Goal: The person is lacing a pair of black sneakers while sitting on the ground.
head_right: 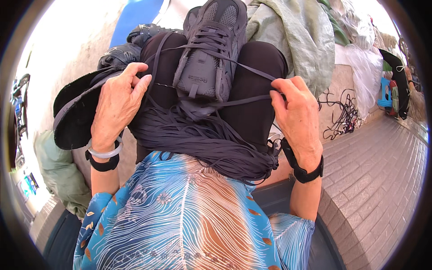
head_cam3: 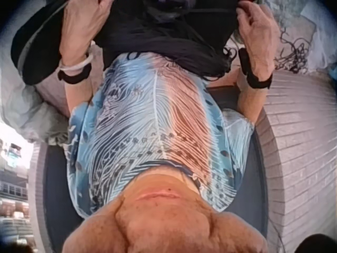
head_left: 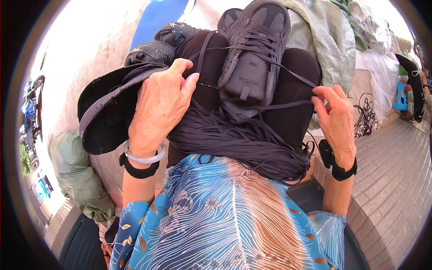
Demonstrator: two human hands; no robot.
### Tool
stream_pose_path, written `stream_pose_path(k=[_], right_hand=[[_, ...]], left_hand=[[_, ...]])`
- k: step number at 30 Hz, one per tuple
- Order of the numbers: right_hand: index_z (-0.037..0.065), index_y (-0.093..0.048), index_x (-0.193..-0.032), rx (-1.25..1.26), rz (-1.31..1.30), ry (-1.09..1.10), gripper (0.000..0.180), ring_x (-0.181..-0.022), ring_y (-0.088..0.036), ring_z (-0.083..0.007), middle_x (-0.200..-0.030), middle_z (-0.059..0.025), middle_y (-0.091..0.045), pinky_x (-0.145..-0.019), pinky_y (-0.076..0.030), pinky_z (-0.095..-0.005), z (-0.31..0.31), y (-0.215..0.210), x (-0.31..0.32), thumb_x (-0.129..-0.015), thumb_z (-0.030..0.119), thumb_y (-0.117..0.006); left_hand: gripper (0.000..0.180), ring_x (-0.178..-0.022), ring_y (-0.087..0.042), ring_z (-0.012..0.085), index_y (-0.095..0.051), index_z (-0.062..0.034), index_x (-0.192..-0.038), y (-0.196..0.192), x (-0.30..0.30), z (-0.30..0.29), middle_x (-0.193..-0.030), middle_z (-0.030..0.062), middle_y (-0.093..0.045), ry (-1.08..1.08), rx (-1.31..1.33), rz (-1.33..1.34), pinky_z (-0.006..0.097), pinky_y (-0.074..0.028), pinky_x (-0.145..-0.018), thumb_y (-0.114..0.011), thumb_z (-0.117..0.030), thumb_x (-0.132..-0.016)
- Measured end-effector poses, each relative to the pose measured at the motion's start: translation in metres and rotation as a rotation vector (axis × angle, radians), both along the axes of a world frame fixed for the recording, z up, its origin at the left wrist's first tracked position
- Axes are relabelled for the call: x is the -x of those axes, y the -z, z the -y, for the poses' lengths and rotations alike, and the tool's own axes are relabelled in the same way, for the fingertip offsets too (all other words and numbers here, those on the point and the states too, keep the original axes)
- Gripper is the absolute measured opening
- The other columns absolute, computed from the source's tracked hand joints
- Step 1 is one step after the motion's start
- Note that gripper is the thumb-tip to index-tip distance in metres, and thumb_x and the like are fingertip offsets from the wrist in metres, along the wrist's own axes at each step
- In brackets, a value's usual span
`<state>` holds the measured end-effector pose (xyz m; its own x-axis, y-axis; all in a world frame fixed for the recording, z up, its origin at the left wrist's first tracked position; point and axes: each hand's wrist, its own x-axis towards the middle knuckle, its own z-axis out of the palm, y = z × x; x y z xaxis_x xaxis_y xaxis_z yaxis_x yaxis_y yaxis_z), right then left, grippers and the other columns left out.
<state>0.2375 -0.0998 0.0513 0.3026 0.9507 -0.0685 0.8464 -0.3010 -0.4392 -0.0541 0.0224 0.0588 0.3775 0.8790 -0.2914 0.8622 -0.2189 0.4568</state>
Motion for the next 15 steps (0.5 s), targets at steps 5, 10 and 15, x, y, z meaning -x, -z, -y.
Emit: stream_pose_path(k=[5,10,15], right_hand=[[0.003,-0.065,-0.096,-0.020,-0.081,-0.391,0.019,-0.076,-0.062,-0.0303,-0.094,-0.0103,-0.055,-0.066,-0.050,-0.0381,-0.004,0.002,0.033,-0.078,0.005,-0.072],[0.006,-0.064,-0.095,-0.013,-0.034,-0.495,0.017,-0.075,-0.062,-0.0298,-0.092,-0.0088,-0.053,-0.064,-0.051,-0.0390,-0.001,0.013,0.029,-0.079,0.006,-0.071],[0.006,-0.064,-0.092,-0.128,-0.042,-0.282,0.012,-0.072,-0.061,-0.0307,-0.089,-0.0068,-0.055,-0.063,-0.050,-0.0399,0.006,0.014,0.017,-0.081,0.004,-0.068]], left_hand=[[0.022,-0.071,-0.063,0.0318,-0.059,0.0029,-0.099,0.034,-0.011,-0.015,-0.081,0.0188,-0.063,0.141,-0.387,0.065,0.040,-0.049,-0.064,-0.067,-0.015,-0.088],[0.017,-0.071,-0.063,0.0301,-0.057,0.0028,-0.094,0.045,-0.012,-0.022,-0.081,0.0180,-0.061,0.166,-0.418,0.138,0.038,-0.050,-0.064,-0.067,-0.010,-0.087],[0.008,-0.078,-0.065,0.0153,-0.056,0.0020,-0.095,0.019,-0.006,-0.009,-0.094,0.0086,-0.065,0.037,-0.227,0.510,0.028,-0.051,-0.071,-0.060,-0.004,-0.091]])
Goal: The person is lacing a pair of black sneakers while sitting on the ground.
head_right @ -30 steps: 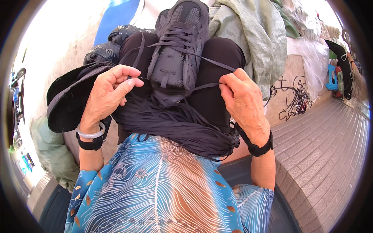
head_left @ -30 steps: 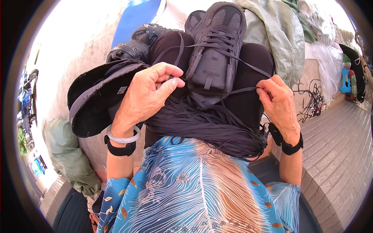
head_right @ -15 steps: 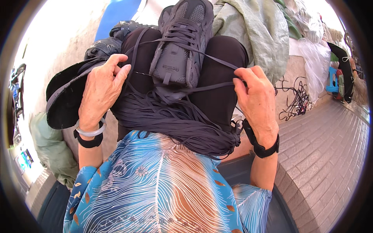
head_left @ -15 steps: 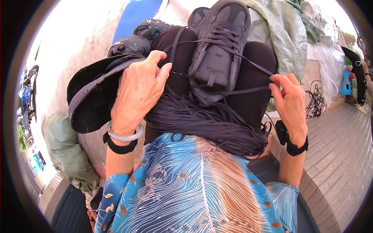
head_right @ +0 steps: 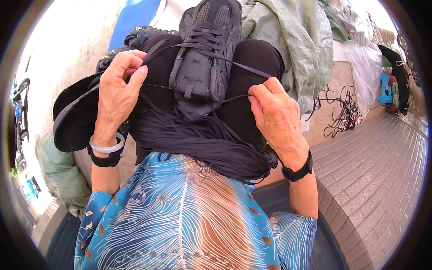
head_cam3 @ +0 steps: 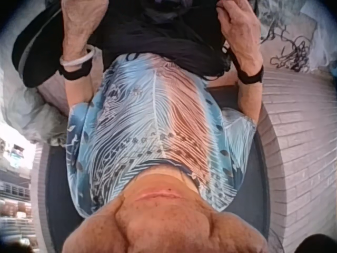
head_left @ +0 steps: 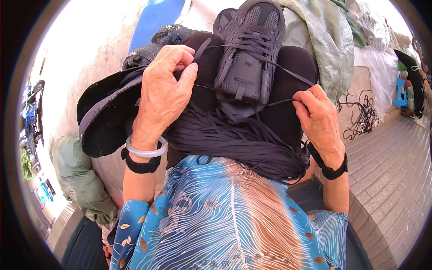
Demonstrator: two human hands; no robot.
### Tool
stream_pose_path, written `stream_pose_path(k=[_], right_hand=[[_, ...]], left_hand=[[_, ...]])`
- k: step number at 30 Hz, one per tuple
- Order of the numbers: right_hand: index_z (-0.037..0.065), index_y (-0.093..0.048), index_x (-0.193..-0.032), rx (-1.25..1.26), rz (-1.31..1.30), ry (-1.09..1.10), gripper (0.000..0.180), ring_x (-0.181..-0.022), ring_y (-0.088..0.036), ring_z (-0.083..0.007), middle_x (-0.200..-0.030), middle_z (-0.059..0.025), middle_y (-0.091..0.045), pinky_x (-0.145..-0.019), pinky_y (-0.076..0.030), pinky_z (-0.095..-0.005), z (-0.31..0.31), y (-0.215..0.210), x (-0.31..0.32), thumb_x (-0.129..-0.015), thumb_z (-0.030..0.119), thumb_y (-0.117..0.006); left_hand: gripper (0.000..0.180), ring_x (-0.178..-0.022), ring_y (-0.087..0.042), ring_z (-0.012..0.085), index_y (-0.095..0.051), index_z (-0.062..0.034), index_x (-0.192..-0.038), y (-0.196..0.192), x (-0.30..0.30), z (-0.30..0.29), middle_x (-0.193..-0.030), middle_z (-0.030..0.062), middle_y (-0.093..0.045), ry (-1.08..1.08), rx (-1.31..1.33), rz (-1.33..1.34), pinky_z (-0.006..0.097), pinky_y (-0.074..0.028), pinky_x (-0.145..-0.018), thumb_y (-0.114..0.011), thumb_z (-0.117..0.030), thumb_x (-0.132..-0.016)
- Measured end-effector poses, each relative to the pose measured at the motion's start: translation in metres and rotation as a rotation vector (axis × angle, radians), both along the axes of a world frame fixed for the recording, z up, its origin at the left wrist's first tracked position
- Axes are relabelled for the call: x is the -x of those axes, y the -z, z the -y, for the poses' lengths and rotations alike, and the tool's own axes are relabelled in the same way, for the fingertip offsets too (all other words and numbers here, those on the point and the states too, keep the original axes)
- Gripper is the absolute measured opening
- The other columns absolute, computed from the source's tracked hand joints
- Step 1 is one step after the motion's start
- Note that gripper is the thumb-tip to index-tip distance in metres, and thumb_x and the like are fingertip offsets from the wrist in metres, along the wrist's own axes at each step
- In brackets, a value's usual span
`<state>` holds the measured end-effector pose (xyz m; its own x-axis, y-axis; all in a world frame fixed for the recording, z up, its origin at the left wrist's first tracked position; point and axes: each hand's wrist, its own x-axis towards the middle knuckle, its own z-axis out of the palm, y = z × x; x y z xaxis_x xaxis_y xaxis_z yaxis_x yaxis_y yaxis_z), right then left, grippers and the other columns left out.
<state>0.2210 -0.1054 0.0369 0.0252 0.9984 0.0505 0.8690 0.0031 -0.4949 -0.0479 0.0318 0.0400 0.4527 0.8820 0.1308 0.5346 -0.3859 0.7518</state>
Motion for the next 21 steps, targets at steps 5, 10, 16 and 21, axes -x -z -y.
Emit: stream_pose_path(k=[5,10,16,21], right_hand=[[0.006,-0.065,-0.098,0.073,-0.065,0.097,0.020,-0.073,-0.062,-0.0298,-0.091,-0.0091,-0.055,-0.064,-0.050,-0.0394,0.001,-0.009,0.006,-0.079,0.003,-0.070],[0.005,-0.065,-0.099,0.076,0.047,-0.191,0.022,-0.075,-0.062,-0.0278,-0.096,-0.0085,-0.053,-0.064,-0.051,-0.0378,-0.007,0.000,0.017,-0.078,0.004,-0.071],[0.002,-0.062,-0.092,0.037,-0.073,-0.127,0.009,-0.072,-0.060,-0.0316,-0.086,-0.0117,-0.056,-0.062,-0.050,-0.0380,-0.010,0.004,0.012,-0.084,0.003,-0.066],[0.000,-0.061,-0.093,0.146,-0.178,0.033,0.007,-0.075,-0.062,-0.0343,-0.079,-0.0174,-0.061,-0.063,-0.048,-0.0380,-0.014,-0.008,0.014,-0.087,0.003,-0.063]], left_hand=[[0.008,-0.073,-0.060,0.0087,-0.057,-0.0009,-0.094,-0.014,0.004,0.007,-0.091,0.0063,-0.061,-0.052,0.701,0.353,0.021,-0.049,-0.064,-0.051,0.000,-0.089],[0.009,-0.057,-0.042,0.0020,-0.057,-0.0041,-0.093,-0.007,0.001,0.009,-0.082,0.0010,-0.058,0.000,0.917,0.342,0.017,-0.033,-0.048,-0.051,-0.010,-0.095],[0.020,-0.054,-0.034,-0.0034,-0.062,-0.0068,-0.098,-0.003,0.003,0.004,-0.071,-0.0083,-0.052,0.089,0.864,0.214,0.014,-0.026,-0.044,-0.055,-0.025,-0.100],[0.020,-0.054,-0.034,-0.0028,-0.064,-0.0050,-0.098,0.008,0.000,0.006,-0.073,-0.0070,-0.052,0.001,0.866,0.426,0.015,-0.026,-0.044,-0.056,-0.023,-0.099]])
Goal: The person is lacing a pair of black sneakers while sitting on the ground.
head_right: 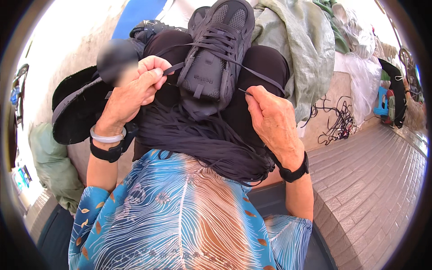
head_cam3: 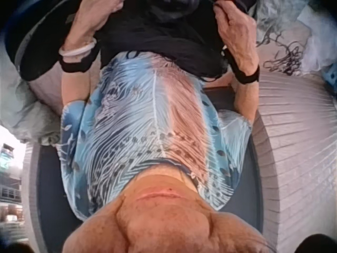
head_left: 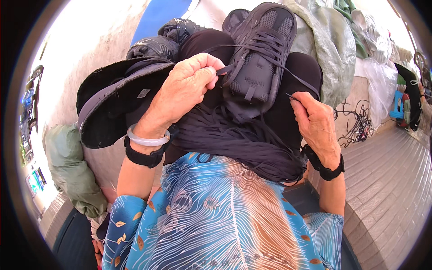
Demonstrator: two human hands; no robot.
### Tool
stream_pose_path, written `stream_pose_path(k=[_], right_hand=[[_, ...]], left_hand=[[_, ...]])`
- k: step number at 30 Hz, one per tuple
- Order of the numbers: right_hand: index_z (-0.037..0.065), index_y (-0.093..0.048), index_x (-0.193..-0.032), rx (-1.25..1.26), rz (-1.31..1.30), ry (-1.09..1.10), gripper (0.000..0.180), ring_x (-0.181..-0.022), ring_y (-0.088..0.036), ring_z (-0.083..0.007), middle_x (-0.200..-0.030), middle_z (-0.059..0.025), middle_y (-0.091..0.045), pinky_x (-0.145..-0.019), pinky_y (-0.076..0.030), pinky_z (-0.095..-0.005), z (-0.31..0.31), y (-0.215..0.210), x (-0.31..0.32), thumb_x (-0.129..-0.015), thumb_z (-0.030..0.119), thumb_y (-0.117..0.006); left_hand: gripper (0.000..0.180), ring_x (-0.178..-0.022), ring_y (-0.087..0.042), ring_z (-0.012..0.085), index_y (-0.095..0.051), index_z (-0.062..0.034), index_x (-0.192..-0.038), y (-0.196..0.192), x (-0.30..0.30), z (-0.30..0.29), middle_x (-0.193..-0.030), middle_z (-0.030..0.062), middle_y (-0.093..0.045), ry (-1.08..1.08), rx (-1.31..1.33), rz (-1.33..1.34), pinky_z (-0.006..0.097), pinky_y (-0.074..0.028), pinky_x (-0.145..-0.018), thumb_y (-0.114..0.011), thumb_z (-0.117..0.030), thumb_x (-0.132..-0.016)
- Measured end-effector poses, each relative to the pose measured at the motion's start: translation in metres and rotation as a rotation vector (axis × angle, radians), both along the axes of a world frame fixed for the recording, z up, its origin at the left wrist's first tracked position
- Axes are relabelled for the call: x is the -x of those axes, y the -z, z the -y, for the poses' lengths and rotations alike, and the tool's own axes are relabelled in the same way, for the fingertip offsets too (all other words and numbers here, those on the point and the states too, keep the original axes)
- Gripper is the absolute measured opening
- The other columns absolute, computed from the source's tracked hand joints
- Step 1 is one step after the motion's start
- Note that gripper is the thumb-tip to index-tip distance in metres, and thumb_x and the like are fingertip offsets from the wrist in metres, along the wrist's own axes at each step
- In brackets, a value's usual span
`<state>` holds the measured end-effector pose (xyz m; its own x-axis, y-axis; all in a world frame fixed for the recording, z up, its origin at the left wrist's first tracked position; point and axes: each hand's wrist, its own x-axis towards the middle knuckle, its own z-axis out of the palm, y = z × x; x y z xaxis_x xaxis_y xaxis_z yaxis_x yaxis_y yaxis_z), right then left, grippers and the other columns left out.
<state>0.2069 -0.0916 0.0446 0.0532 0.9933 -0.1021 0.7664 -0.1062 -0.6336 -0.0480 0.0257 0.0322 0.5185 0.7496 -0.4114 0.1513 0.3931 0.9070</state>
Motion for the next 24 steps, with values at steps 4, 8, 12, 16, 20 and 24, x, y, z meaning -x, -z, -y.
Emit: stream_pose_path(k=[4,8,12,16,20,24], right_hand=[[0.001,-0.062,-0.098,-0.026,-0.059,0.018,0.010,-0.074,-0.063,-0.0375,-0.080,-0.0194,-0.063,-0.066,-0.049,-0.0393,-0.015,-0.002,0.003,-0.090,0.006,-0.061],[0.000,-0.063,-0.100,-0.086,-0.040,-0.019,0.013,-0.076,-0.063,-0.0404,-0.082,-0.0213,-0.064,-0.067,-0.049,-0.0407,-0.035,0.003,0.005,-0.092,0.009,-0.059],[-0.001,-0.065,-0.095,-0.138,-0.057,0.036,0.014,-0.078,-0.064,-0.0393,-0.082,-0.0229,-0.064,-0.067,-0.050,-0.0396,-0.056,0.008,0.002,-0.092,0.011,-0.059],[-0.002,-0.065,-0.094,-0.121,-0.075,0.105,0.013,-0.075,-0.064,-0.0382,-0.080,-0.0214,-0.064,-0.067,-0.049,-0.0383,-0.061,0.008,-0.002,-0.091,0.010,-0.059],[-0.003,-0.064,-0.092,-0.164,-0.147,0.066,0.012,-0.075,-0.063,-0.0369,-0.080,-0.0201,-0.063,-0.068,-0.049,-0.0374,-0.056,0.013,0.000,-0.090,0.008,-0.059],[-0.004,-0.063,-0.088,-0.168,-0.136,0.048,0.011,-0.075,-0.062,-0.0367,-0.079,-0.0198,-0.062,-0.067,-0.048,-0.0384,-0.055,0.014,0.003,-0.089,0.006,-0.059]], left_hand=[[0.023,-0.061,-0.043,-0.0011,-0.066,-0.0020,-0.100,0.000,-0.005,-0.006,-0.080,-0.0049,-0.056,0.044,-0.083,-0.080,0.016,-0.036,-0.053,-0.058,-0.024,-0.098],[0.027,-0.076,-0.052,0.0015,-0.067,-0.0005,-0.104,0.010,-0.011,-0.006,-0.087,-0.0029,-0.063,-0.078,-0.155,0.015,0.018,-0.042,-0.069,-0.058,-0.025,-0.098],[0.029,-0.090,-0.056,0.0049,-0.069,0.0005,-0.108,0.011,-0.013,-0.009,-0.097,0.0006,-0.068,-0.018,-0.253,-0.159,0.021,-0.044,-0.082,-0.059,-0.025,-0.098],[0.028,-0.089,-0.057,0.0050,-0.069,0.0017,-0.109,0.012,-0.014,-0.011,-0.097,0.0012,-0.069,-0.001,-0.291,-0.216,0.020,-0.045,-0.082,-0.061,-0.023,-0.097],[0.026,-0.082,-0.057,0.0033,-0.068,0.0017,-0.107,0.012,-0.015,-0.013,-0.087,-0.0012,-0.068,-0.020,-0.340,-0.247,0.019,-0.046,-0.076,-0.061,-0.021,-0.096],[0.028,-0.080,-0.055,0.0028,-0.068,0.0017,-0.104,0.004,-0.020,-0.015,-0.084,-0.0025,-0.066,-0.026,-0.101,-0.329,0.019,-0.045,-0.074,-0.063,-0.024,-0.096]])
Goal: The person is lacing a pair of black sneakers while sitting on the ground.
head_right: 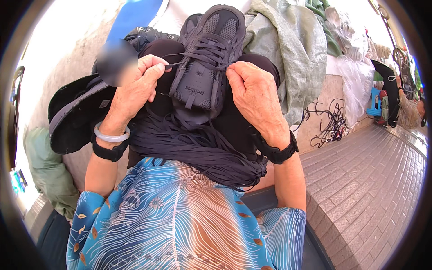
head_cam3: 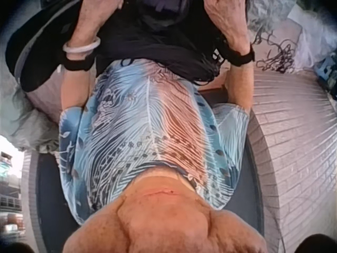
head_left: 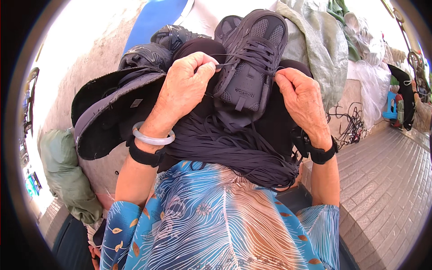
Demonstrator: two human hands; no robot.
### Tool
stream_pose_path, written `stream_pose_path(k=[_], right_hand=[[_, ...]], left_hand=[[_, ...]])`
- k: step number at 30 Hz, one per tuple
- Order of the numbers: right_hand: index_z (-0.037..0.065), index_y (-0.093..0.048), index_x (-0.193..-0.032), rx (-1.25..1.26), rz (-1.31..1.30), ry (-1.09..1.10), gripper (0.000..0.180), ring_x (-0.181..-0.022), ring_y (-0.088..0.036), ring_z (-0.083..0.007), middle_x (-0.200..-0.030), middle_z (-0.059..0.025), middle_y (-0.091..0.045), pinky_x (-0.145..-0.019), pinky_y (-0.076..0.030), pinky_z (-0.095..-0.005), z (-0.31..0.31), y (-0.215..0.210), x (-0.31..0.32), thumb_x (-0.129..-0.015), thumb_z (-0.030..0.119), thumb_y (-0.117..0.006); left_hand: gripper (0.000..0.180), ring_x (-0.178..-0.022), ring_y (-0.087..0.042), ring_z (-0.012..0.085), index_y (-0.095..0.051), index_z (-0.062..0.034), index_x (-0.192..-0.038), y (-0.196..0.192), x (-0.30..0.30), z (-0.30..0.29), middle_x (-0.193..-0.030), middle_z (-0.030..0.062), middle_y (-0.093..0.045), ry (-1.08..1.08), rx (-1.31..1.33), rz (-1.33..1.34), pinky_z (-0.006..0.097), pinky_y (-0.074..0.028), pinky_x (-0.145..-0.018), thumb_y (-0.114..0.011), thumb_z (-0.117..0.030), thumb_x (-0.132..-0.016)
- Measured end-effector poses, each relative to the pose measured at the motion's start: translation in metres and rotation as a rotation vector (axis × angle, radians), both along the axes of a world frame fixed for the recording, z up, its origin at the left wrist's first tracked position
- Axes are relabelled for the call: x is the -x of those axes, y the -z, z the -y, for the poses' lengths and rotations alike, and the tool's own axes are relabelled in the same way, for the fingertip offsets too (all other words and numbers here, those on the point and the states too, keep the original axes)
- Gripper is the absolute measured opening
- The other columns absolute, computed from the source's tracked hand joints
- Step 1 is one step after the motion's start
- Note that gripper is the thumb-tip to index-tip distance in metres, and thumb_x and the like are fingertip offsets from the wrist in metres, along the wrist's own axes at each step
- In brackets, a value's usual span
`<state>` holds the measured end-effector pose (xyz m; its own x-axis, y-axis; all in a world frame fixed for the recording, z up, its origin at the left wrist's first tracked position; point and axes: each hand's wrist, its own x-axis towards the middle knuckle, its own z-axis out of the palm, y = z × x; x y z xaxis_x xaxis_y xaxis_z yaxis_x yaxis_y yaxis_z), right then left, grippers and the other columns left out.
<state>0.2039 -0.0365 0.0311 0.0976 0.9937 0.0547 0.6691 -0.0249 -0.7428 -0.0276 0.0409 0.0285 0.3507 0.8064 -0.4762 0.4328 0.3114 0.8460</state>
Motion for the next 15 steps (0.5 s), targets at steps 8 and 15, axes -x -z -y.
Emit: stream_pose_path(k=[8,15], right_hand=[[-0.005,-0.062,-0.085,0.099,-0.075,0.043,0.017,-0.066,-0.059,-0.0358,-0.072,-0.0197,-0.061,-0.063,-0.047,-0.0370,-0.006,0.002,-0.001,-0.089,0.011,-0.059],[-0.005,-0.066,-0.091,0.320,-0.164,0.091,0.020,-0.064,-0.061,-0.0275,-0.071,-0.0184,-0.062,-0.065,-0.048,-0.0341,-0.005,-0.003,-0.001,-0.089,0.014,-0.059]], left_hand=[[0.029,-0.086,-0.058,0.0048,-0.069,0.0025,-0.104,0.011,-0.004,-0.004,-0.090,0.0004,-0.068,0.067,-0.249,0.080,0.020,-0.046,-0.078,-0.066,-0.024,-0.094],[0.028,-0.086,-0.059,0.0055,-0.070,0.0008,-0.104,0.020,-0.007,-0.009,-0.090,0.0004,-0.069,0.072,-0.285,0.016,0.022,-0.047,-0.080,-0.065,-0.025,-0.094]])
